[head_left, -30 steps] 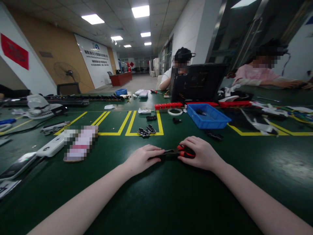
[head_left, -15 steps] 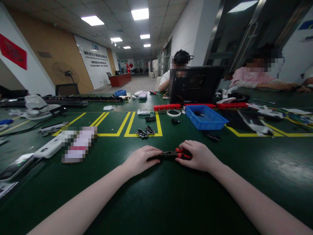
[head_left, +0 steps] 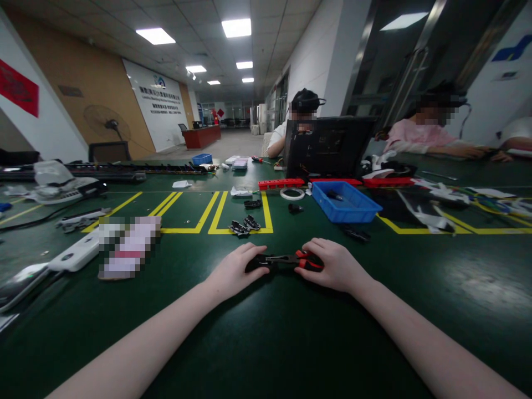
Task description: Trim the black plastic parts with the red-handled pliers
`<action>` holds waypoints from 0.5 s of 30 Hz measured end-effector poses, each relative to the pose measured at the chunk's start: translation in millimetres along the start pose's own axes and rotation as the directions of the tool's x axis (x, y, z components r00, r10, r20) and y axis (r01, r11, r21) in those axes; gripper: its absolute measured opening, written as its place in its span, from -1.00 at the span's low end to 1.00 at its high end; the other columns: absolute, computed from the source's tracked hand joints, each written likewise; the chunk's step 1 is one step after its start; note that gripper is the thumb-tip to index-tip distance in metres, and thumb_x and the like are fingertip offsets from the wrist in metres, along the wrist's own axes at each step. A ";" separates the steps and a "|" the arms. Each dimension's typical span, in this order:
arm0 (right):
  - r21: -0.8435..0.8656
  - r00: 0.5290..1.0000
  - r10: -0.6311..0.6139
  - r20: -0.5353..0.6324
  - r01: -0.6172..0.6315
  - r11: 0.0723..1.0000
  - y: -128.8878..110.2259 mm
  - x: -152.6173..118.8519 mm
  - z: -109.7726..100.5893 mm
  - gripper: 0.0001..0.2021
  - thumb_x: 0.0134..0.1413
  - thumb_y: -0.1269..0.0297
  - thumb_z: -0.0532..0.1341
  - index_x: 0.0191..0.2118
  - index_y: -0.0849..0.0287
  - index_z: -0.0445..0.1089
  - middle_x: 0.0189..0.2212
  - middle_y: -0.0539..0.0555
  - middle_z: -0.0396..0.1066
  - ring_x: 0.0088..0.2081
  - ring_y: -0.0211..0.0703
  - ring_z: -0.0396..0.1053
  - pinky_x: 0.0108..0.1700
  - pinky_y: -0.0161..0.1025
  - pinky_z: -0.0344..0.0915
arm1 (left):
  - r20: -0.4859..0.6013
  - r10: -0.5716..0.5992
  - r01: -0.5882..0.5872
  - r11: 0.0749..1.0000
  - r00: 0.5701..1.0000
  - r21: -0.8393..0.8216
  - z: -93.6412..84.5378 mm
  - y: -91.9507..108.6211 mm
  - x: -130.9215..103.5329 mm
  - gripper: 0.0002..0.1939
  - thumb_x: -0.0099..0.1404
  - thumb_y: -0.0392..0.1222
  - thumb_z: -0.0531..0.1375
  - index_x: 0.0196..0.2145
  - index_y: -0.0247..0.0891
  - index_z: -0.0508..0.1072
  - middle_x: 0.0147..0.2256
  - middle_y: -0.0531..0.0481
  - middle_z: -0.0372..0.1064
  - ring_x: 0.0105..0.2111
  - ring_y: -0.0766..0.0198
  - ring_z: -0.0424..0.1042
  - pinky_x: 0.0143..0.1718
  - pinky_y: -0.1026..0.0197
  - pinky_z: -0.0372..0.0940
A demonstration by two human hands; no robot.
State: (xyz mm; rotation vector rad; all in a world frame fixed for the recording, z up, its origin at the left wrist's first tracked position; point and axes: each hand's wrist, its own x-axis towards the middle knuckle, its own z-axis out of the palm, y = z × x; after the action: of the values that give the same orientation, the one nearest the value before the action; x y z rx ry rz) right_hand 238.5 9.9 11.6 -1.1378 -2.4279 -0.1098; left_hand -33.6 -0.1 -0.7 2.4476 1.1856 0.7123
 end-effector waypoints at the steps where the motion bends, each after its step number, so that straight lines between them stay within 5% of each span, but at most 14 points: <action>1: 0.003 1.000 0.002 0.002 -0.002 1.000 0.2 0.0 0.0 -0.71 -0.02 0.05 0.27 -0.27 0.15 0.38 -0.37 0.09 0.40 -0.36 -0.12 0.37 -0.33 -0.22 0.26 | 0.003 -0.015 0.015 0.999 1.000 0.036 -0.1 0.8 0.0 -0.52 0.34 -0.04 0.18 0.16 -0.21 0.27 -0.05 -0.09 0.36 -0.07 0.11 0.39 -0.05 0.07 0.33; 6: 0.011 0.999 -0.004 0.035 0.004 1.000 -1.1 0.3 -0.2 -0.70 -0.01 0.03 0.26 -0.28 0.17 0.38 -0.36 0.09 0.40 -0.36 -0.13 0.35 -0.32 -0.22 0.25 | 0.084 -0.010 -0.004 0.986 0.996 0.166 -1.4 5.8 0.0 -0.63 0.36 0.05 0.12 0.02 -0.19 0.37 -0.19 -0.04 0.39 -0.24 0.13 0.44 -0.23 0.12 0.32; 15: 0.026 0.998 -0.025 0.049 0.024 0.999 -3.1 -0.9 0.5 -0.69 -0.02 0.04 0.28 -0.25 0.17 0.38 -0.34 0.10 0.42 -0.34 -0.13 0.36 -0.31 -0.20 0.26 | 0.093 -0.030 0.009 0.974 0.995 0.226 0.7 5.8 1.3 -0.60 0.24 0.19 0.20 -0.20 -0.20 0.37 -0.28 0.00 0.46 -0.30 0.10 0.46 -0.25 0.10 0.27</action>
State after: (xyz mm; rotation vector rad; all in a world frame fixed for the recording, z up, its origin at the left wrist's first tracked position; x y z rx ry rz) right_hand 236.4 7.3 11.1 -1.1122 -2.4798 -0.0598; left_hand -28.9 -2.6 2.0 2.6157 1.3145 0.4703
